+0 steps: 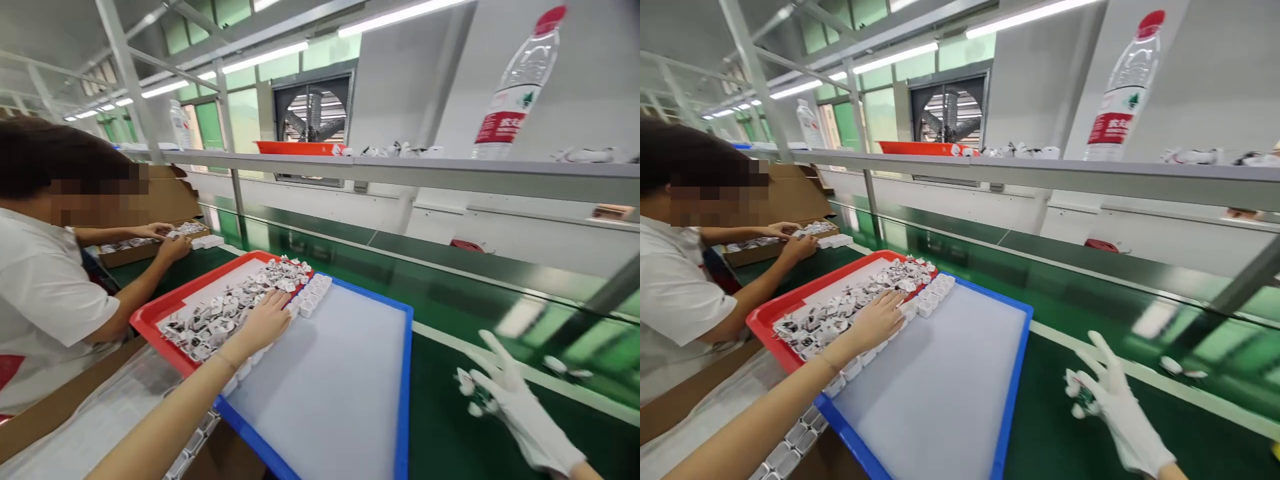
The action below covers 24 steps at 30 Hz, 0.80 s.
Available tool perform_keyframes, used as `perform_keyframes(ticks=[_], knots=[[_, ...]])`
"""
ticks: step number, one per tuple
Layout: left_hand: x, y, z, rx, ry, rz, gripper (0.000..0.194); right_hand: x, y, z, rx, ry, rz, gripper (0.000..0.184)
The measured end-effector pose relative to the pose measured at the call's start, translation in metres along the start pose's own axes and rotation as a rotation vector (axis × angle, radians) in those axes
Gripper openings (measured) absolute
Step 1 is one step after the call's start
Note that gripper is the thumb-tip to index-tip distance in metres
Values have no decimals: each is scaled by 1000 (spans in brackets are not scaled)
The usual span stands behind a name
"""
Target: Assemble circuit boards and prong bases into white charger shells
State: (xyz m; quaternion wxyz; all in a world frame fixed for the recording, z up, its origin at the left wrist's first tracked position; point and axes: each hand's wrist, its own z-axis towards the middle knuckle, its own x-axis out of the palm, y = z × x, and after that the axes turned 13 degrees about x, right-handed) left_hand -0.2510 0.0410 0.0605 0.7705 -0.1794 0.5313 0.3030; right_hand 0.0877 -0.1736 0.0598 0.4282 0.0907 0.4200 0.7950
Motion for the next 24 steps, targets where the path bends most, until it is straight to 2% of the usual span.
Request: perform_keyframes(ticks=[2, 5, 9, 12, 14, 16, 20, 22, 24], knots=[[24, -20, 26, 60, -3, 32, 18, -12, -11, -5, 205, -8, 86, 28], [46, -31, 53, 92, -30, 68, 18, -38, -27, -9, 464, -34, 220, 27], [49, -43, 71, 134, -73, 45, 17, -76, -44, -12, 704, -71, 408, 26], [44, -72, 78, 116, -98, -16, 17, -99, -53, -16, 825, -54, 544, 26], [38, -105, 82, 90, -96, -84, 19, -108, -57, -19, 891, -17, 631, 26], [31, -148, 86, 83, -76, -177, 23, -111, -61, -20, 952, 40, 714, 26], [15, -247, 89, 214, -16, -407, 28, -102, -76, -16, 1005, 91, 830, 30], [12, -288, 87, 304, -34, -766, 31, -96, -85, -14, 985, 62, 838, 37], [14, -316, 81, 338, -8, -1005, 38, -93, -92, -15, 971, 66, 816, 43]])
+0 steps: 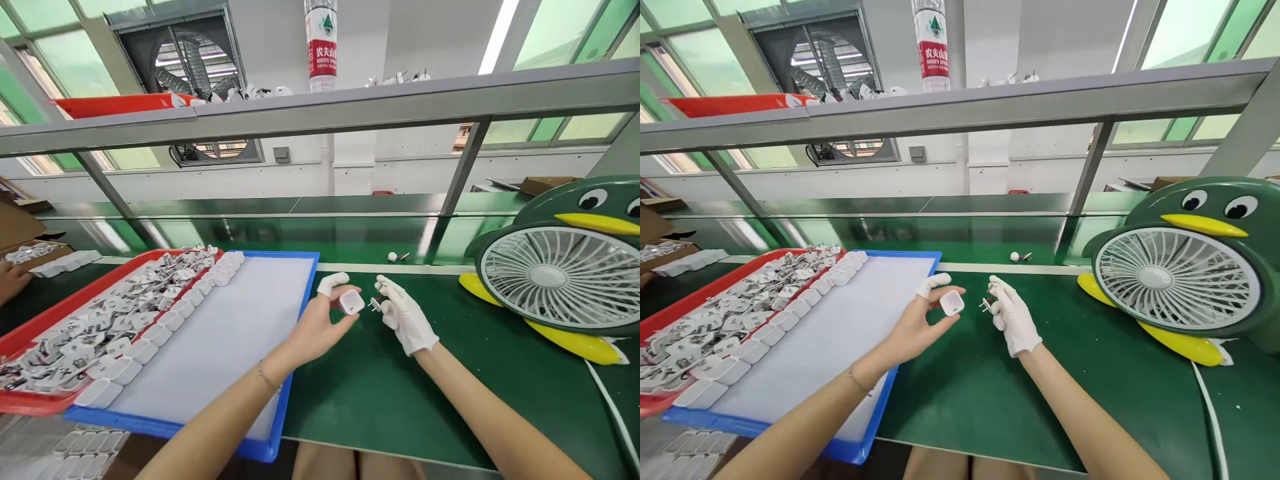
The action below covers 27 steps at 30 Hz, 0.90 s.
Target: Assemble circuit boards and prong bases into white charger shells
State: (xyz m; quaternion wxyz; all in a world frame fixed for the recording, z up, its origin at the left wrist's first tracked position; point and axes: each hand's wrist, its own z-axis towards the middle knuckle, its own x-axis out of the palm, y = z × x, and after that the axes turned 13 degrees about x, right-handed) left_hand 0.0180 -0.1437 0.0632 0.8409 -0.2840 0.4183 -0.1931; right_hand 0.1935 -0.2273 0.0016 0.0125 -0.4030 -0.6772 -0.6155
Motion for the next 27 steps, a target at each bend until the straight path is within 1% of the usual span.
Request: perform_keyframes(ticks=[2, 3, 5, 8, 12, 16, 21, 25, 27], knots=[[15, -2, -5, -33, 10, -163, 49, -6, -4, -2, 20, 16, -38, 48], [19, 1, -9, -64, 25, -212, 54, -8, -5, -5, 32, 29, -56, 50], [22, 8, -18, -129, 84, -247, 59, -11, -6, -12, 59, 72, -95, 47], [19, 19, -25, -182, 135, -251, 55, -8, -5, -19, 119, 165, -101, 37], [15, 26, -21, -204, 127, -284, 47, -3, -3, -20, 235, 194, -1, 29], [13, 26, -18, -263, 130, -366, 42, -4, -4, -23, 280, 244, -59, 36], [10, 17, -18, -361, 119, -389, 42, -8, -5, -24, 319, 203, -167, 49], [10, 13, -20, -402, 101, -431, 34, -10, -4, -20, 262, 143, -144, 49], [12, 15, -22, -445, 104, -485, 38, -11, -3, -19, 236, 147, -134, 46]])
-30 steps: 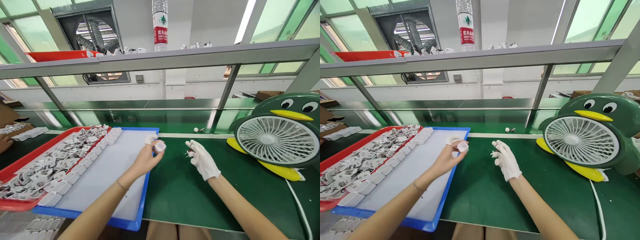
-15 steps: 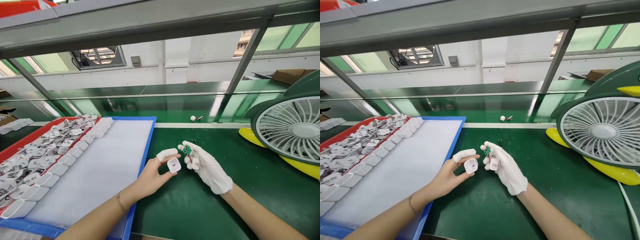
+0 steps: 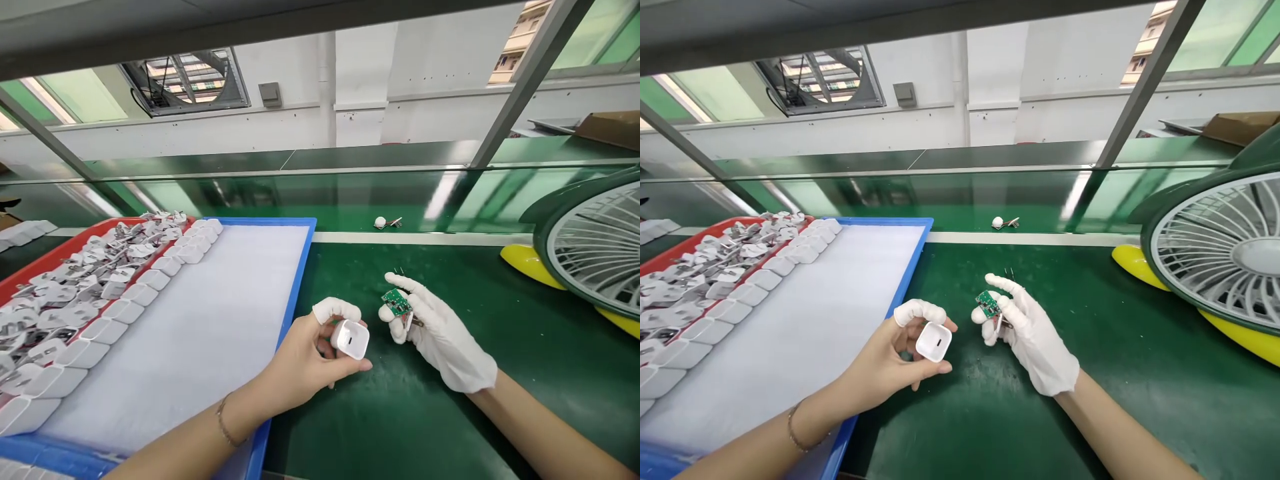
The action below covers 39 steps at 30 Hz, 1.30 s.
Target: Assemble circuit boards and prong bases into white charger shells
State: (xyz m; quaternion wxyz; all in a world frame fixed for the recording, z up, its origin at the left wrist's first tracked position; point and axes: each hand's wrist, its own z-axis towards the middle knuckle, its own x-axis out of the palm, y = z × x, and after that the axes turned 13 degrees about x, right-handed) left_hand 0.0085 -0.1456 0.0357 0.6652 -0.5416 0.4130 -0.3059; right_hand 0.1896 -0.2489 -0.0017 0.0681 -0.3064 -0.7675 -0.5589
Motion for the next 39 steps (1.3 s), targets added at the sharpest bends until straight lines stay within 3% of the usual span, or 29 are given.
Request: perform_keyframes(ticks=[3, 7, 10, 14, 18, 21, 24, 29, 35, 39], knots=[[-1, 8, -1, 2, -3, 68, 45, 0, 0, -2, -63, -30, -44, 33], [-3, 17, -1, 212, 41, 429, 42, 0, -3, -9, -187, -113, -238, 27], [-4, 19, -2, 300, 103, 583, 41, 0, -6, -10, -228, -93, -316, 31], [-4, 19, -1, 206, 87, 559, 41, 0, -11, -5, -259, -18, -351, 40], [-3, 20, 0, 87, 61, 399, 39, -1, -19, -3, -406, -123, -579, 46], [-3, 21, 0, 131, 38, 396, 35, -2, -22, -5, -572, -174, -830, 35], [-3, 20, 1, 160, 11, 500, 29, 1, -21, -9, -711, -146, -977, 41], [-3, 16, 0, 205, 92, 654, 27, 10, -19, -16, -781, -103, -1048, 60], [-3, 15, -1, 294, 112, 724, 32, 12, -20, -14, -719, -6, -1093, 61], [-3, 16, -4, 342, 121, 767, 37, 10, -23, -12, -762, 36, -1045, 62]])
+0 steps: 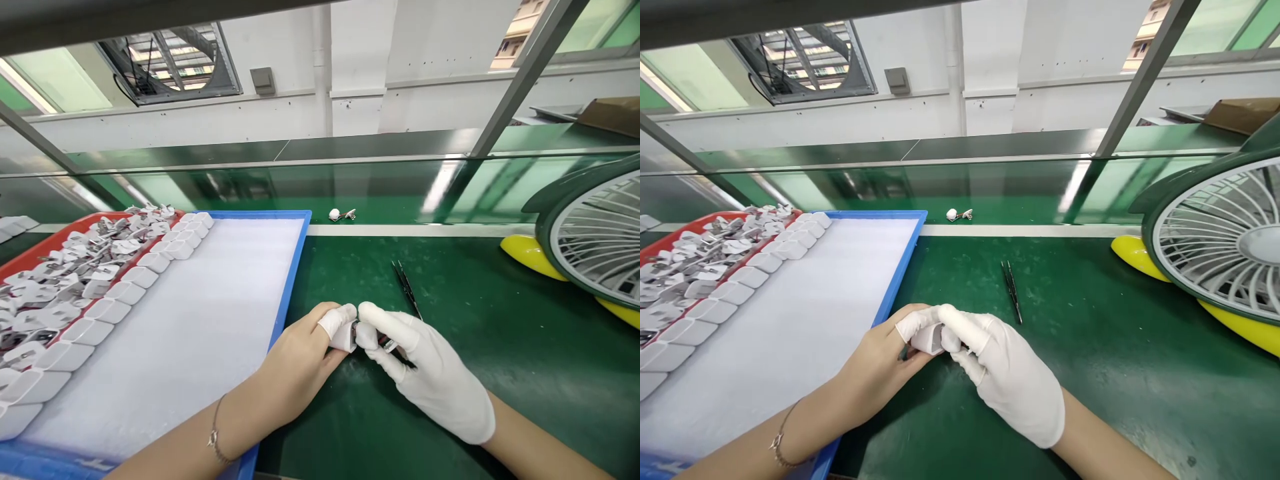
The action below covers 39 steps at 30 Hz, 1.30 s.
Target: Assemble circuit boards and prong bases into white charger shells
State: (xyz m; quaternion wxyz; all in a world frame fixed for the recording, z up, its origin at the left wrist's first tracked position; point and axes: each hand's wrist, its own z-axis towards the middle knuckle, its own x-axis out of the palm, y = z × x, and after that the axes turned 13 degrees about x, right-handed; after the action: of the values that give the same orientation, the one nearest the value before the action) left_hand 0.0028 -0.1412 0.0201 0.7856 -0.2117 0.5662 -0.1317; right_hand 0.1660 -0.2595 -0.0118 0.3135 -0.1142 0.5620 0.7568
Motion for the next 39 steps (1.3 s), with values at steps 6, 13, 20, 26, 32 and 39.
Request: perform_keyframes(ticks=[6, 13, 20, 26, 32, 39], knots=[[3, -2, -2, 24, -11, 21, 34, 1, 0, -1, 16, 13, 1, 65], [6, -3, -1, 7, 33, -23, 29, 2, -3, -5, 75, 13, -24, 68], [7, -6, 0, -8, 53, -67, 32, 2, -5, -7, 247, 67, -18, 66], [3, -4, 6, -87, 47, -139, 24, -4, -2, -2, 128, 71, -39, 70], [5, -6, 6, -79, 51, -148, 9, -5, 0, -3, 131, 69, -108, 71], [10, -8, 4, -127, 26, -203, 18, -5, 2, -4, 109, 62, -172, 77]])
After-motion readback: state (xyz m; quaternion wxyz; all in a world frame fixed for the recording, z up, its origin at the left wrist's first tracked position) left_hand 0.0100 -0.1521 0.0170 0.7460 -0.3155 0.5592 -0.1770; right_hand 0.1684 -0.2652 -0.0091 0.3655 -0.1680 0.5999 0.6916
